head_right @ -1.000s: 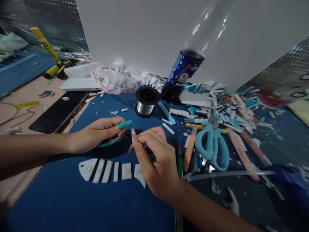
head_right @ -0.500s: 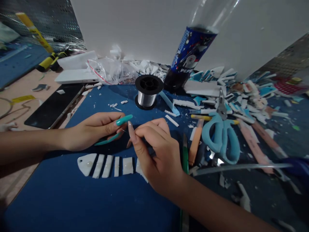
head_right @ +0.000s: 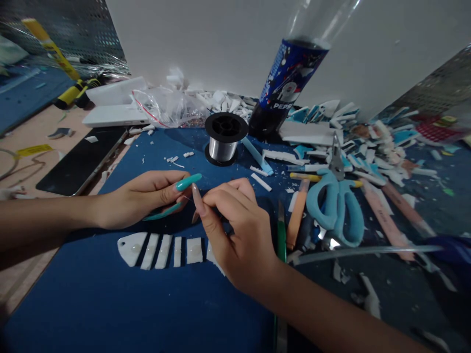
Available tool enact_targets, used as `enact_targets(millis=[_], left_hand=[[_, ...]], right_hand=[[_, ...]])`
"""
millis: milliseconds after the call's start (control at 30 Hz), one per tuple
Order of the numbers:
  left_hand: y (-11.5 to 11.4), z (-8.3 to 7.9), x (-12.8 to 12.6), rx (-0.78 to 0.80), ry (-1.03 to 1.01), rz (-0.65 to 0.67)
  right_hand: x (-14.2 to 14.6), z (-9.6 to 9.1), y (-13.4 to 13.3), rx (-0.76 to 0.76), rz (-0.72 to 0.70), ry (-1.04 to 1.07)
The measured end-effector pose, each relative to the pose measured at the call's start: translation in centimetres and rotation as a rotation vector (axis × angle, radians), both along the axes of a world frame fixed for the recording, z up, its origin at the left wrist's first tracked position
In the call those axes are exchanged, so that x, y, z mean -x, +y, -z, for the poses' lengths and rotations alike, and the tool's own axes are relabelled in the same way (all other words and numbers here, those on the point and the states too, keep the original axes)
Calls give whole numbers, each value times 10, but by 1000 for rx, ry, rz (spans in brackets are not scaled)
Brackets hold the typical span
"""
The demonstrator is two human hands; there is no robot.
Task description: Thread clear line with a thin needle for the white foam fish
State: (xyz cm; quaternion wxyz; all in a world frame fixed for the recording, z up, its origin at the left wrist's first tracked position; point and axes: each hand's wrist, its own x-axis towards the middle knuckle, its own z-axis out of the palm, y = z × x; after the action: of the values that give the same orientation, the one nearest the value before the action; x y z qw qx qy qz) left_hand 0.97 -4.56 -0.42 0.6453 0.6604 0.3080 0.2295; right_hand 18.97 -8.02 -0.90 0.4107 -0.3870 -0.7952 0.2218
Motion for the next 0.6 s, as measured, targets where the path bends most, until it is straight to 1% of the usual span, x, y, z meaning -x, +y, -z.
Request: enact_targets(millis=[200, 400, 600], left_hand=[[0, 1, 0, 0, -22, 1], [-2, 4, -2, -35, -31, -23], [-2, 7, -2, -80, -51, -25]], right_hand=[[1, 2, 0, -12, 13, -29], [2, 2, 3, -16, 11, -10], [2, 1, 3, 46, 5, 7]])
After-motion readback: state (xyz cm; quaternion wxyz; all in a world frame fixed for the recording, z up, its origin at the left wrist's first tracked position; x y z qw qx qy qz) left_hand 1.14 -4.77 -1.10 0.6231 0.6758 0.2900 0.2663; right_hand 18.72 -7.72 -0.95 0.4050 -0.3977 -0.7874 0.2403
